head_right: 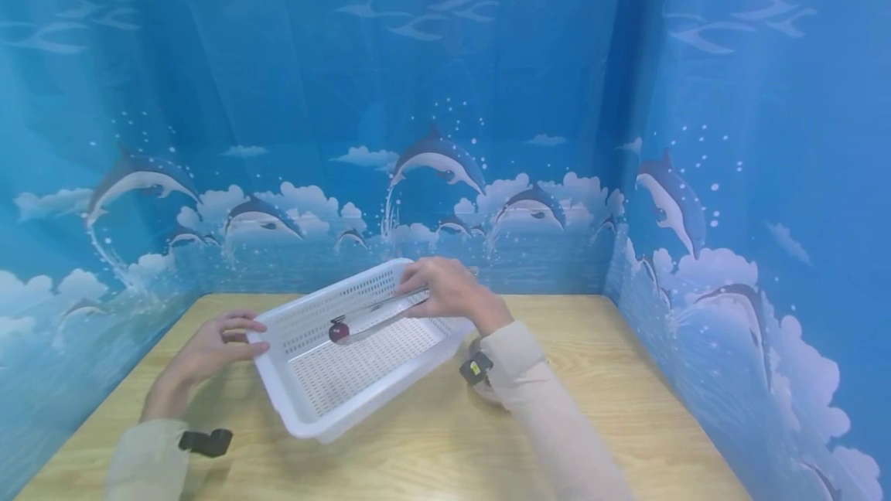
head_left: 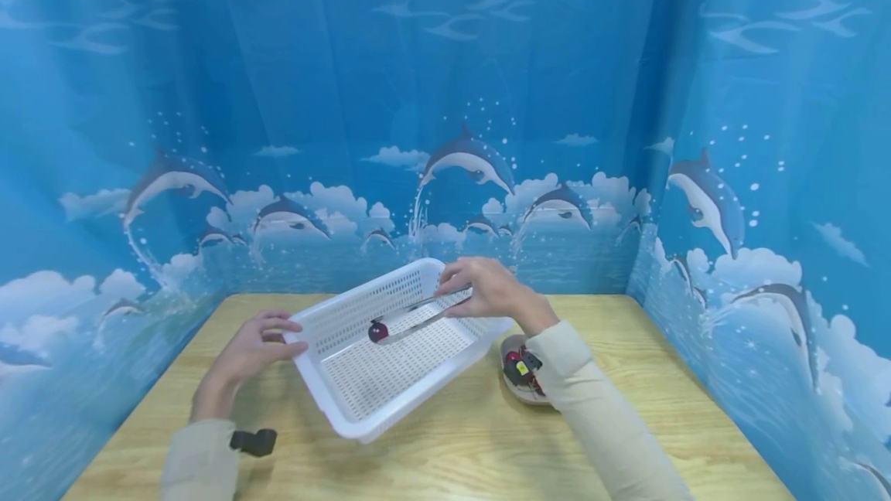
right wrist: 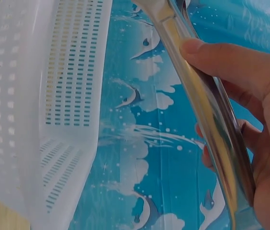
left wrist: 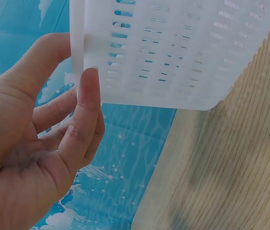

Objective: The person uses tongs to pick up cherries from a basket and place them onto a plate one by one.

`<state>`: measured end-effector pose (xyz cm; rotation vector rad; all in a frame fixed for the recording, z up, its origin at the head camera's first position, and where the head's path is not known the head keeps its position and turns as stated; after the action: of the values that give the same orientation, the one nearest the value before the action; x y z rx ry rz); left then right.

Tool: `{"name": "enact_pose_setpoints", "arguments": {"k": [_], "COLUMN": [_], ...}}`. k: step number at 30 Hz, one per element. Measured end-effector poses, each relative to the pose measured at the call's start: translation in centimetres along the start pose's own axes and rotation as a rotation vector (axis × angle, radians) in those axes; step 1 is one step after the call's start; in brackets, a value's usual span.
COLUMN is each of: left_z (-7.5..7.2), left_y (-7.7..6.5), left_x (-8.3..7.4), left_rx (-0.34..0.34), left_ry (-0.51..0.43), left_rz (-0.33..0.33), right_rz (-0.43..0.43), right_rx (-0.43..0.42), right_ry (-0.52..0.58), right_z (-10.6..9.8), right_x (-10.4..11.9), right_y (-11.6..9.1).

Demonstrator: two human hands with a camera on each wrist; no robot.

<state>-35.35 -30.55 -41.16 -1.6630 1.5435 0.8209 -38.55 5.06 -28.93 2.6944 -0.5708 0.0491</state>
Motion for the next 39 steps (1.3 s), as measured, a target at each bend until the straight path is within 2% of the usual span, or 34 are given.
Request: {"name": "enact_pose_setpoints", "arguments": {"k": [12, 31, 39], "left_z": [0.0, 0.0, -0.1], "left_y": [0.0, 0.3, 0.1], "left_x": [0.1, 0.3, 0.3], "left_rx": [-0.003, -0.001, -0.001], "left_ry": [0.011, 0.022, 0.025], "left_rz": [-0.019, -0.028, -0.031], "right_rz": [-0.024, 0.054, 0.045], "right_rx": [-0.069, -0.135, -0.162], "right_ry": [0.012, 0.055, 0.014], "right_z": [-1.2, -3.1, -3.7], "right_x": [-0.7, -2.6, -2.9], "right_y": [-2.3, -6.4, -8.1]}}
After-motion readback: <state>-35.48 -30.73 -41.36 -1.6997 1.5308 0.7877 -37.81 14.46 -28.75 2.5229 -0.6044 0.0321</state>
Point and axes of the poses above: each hand's wrist, its own y-axis towards the middle knuckle, its own z-axis out of the palm, x = y × z, the point moved 7 cm from there along y, towards the middle knuckle, and after that the axes turned 7 degrees about -z, right-handed, at the moved point
